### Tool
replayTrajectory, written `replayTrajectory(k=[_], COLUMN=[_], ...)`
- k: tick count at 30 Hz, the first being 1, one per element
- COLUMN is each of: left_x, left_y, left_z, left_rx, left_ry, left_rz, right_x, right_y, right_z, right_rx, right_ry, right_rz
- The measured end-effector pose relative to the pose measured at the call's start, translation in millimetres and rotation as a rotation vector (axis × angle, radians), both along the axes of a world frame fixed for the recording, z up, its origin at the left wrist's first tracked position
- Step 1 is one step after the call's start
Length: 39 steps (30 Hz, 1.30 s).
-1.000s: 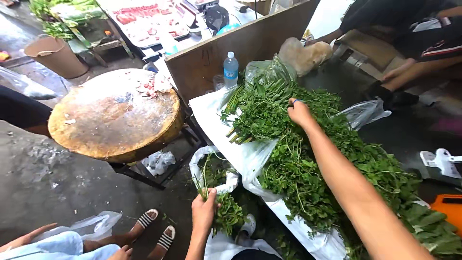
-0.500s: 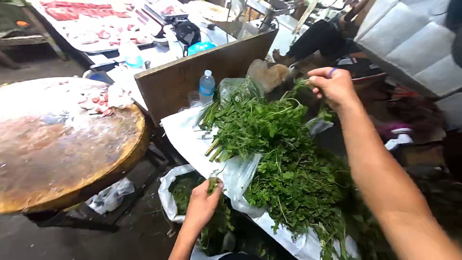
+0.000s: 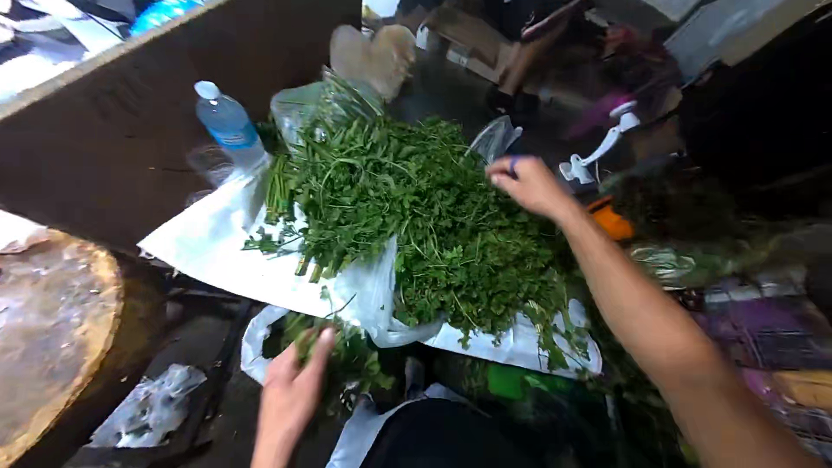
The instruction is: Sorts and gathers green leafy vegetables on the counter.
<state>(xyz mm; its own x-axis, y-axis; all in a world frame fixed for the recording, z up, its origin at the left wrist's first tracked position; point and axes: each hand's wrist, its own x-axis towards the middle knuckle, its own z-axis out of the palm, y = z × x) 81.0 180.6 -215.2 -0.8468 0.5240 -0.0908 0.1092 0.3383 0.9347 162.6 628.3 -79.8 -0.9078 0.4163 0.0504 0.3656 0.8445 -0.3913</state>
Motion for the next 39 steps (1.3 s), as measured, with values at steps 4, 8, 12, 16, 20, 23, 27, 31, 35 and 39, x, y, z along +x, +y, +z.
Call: replayTrajectory(k=[4, 8, 12, 16, 20, 23, 27, 31, 35, 39], left_x=[23, 40, 46, 57, 73, 81, 84, 44, 7, -20], left_y=[-37, -1, 63, 67, 38, 40, 105, 205, 229, 161], left_z=[8, 33, 45, 52, 43, 47, 73, 63, 9, -23], left_rx=[0.212, 0.294, 0.241, 0.321, 0.338, 0.283, 0.276, 0.072, -0.358, -0.607], left_ry=[-0.134, -0.204, -0.167, -0.112, -0.141, -0.128, -0.067, -0.018, 0.174, 0.155], left_rz=[0.04, -0.105, -0.088, -0.038, 0.103, 0.122, -0.072, -0.257, -0.409, -0.23], right_x=[96, 96, 41, 33, 79, 95, 90, 77, 67, 112], right_y=[17, 7, -3, 24, 50, 58, 35, -1, 11, 38], right_z=[-70, -106, -152, -157, -48, 27, 75, 93, 72, 25], right_rx=[-0.165, -0.139, 0.057, 0.122, 0.06, 0.254, 0.478, 0.557, 0.58, 0.421], right_ry=[-0.128, -0.096, -0.193, -0.123, 0.14, 0.244, 0.18, 0.168, 0.1, 0.008], right_rz=[-0.245, -0.119, 0.113, 0.19, 0.211, 0.24, 0.449, 0.675, 0.584, 0.272])
